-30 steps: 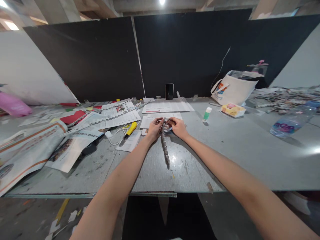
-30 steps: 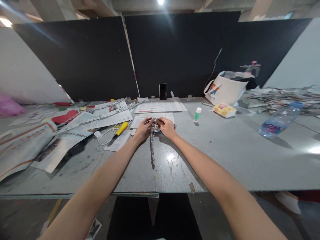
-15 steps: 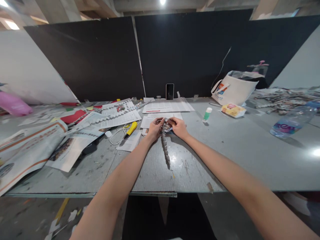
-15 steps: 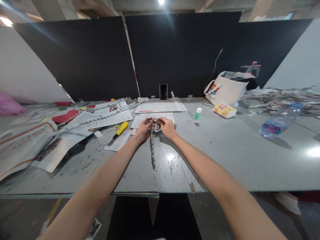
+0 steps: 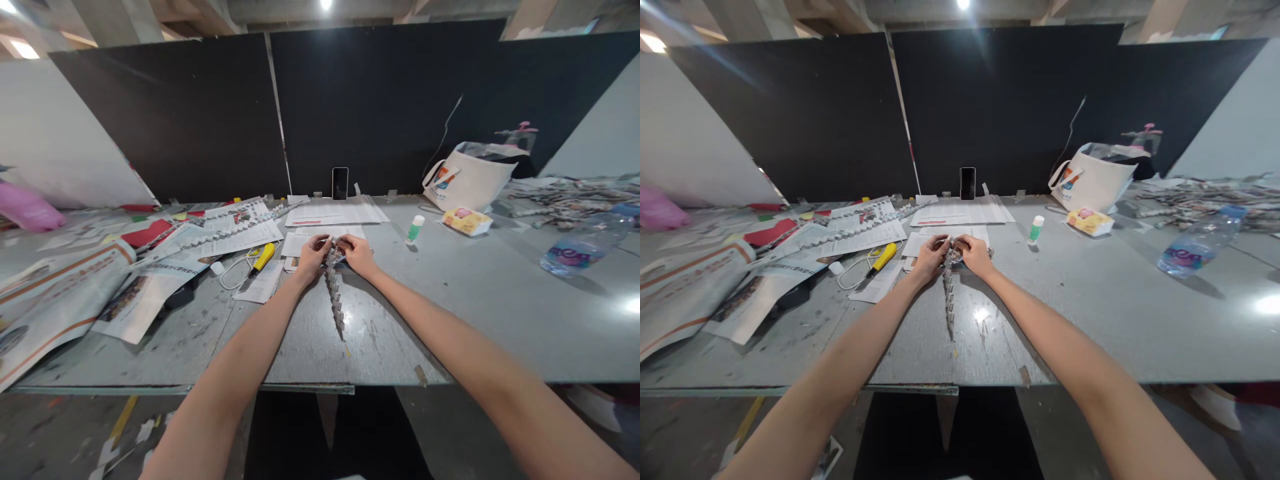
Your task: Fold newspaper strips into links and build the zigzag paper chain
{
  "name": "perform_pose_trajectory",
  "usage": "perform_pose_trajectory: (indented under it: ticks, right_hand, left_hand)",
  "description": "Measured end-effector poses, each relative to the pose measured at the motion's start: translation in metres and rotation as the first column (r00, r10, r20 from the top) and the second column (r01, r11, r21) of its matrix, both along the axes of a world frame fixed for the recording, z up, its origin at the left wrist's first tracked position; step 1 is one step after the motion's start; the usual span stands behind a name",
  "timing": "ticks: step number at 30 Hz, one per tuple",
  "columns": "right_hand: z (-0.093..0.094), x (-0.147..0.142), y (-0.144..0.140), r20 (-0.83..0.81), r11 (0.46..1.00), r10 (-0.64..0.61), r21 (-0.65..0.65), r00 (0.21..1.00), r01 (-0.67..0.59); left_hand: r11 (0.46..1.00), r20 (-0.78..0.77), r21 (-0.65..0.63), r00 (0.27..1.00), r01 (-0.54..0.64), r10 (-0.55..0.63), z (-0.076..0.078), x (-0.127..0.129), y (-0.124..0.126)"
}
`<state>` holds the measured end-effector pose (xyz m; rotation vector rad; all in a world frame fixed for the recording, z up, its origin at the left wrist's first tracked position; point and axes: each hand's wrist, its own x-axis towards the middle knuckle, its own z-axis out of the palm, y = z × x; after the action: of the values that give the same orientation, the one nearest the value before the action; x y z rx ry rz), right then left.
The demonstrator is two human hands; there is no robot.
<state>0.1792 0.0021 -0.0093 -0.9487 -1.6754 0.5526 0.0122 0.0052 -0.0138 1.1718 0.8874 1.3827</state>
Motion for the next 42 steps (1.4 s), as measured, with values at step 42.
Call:
perform_pose_trajectory:
  ticks: [42]
  right_hand:
    - [0.011, 0.006, -0.004, -0.172, 0.959, 0.192, -0.178, 0.966, -0.222]
  left_hand:
    - [0.963, 0.212, -0.165, 0.961, 0.212, -0.175, 0.001, -0.005, 0.002]
